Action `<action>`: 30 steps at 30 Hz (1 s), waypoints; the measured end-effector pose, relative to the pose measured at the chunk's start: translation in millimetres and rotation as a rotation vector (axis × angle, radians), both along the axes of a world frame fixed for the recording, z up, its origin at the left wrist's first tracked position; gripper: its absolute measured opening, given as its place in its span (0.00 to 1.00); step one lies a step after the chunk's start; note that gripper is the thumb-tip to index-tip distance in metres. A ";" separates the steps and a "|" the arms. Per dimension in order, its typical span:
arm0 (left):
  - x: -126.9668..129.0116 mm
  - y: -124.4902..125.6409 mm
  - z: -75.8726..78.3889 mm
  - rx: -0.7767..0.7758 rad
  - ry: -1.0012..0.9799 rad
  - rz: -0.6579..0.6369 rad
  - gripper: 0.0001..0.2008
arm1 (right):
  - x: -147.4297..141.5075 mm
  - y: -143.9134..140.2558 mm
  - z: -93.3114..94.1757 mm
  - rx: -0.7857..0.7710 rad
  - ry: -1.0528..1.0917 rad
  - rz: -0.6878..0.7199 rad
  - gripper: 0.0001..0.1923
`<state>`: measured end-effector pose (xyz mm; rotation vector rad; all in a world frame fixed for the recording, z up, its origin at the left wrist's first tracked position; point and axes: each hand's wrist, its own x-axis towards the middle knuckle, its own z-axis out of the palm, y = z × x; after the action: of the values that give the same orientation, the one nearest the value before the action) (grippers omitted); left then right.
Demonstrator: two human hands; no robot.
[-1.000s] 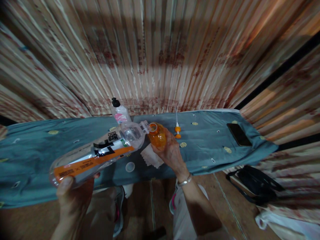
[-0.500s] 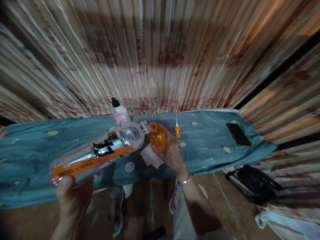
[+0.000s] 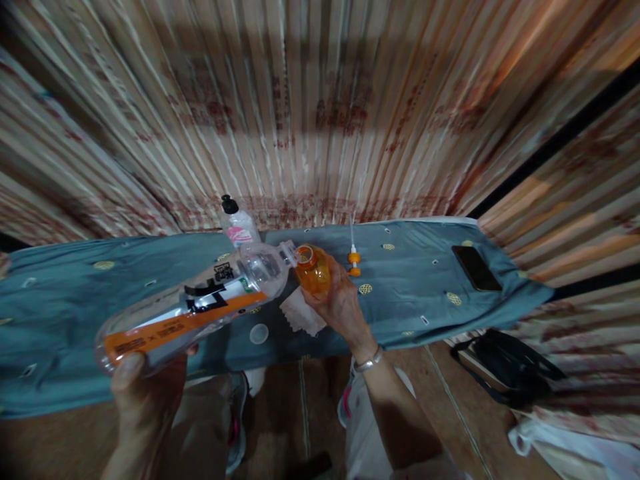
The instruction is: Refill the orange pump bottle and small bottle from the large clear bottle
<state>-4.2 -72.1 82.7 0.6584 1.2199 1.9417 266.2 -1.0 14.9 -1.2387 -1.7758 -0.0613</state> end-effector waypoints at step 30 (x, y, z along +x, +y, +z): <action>3.2 -4.0 2.7 -0.004 0.005 -0.010 0.30 | 1.0 -1.0 -0.7 -0.046 -0.036 -0.034 0.42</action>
<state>-1.0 -76.1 85.4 0.6667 1.2211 1.9297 267.2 -2.1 14.2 -1.3086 -1.7956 -0.0631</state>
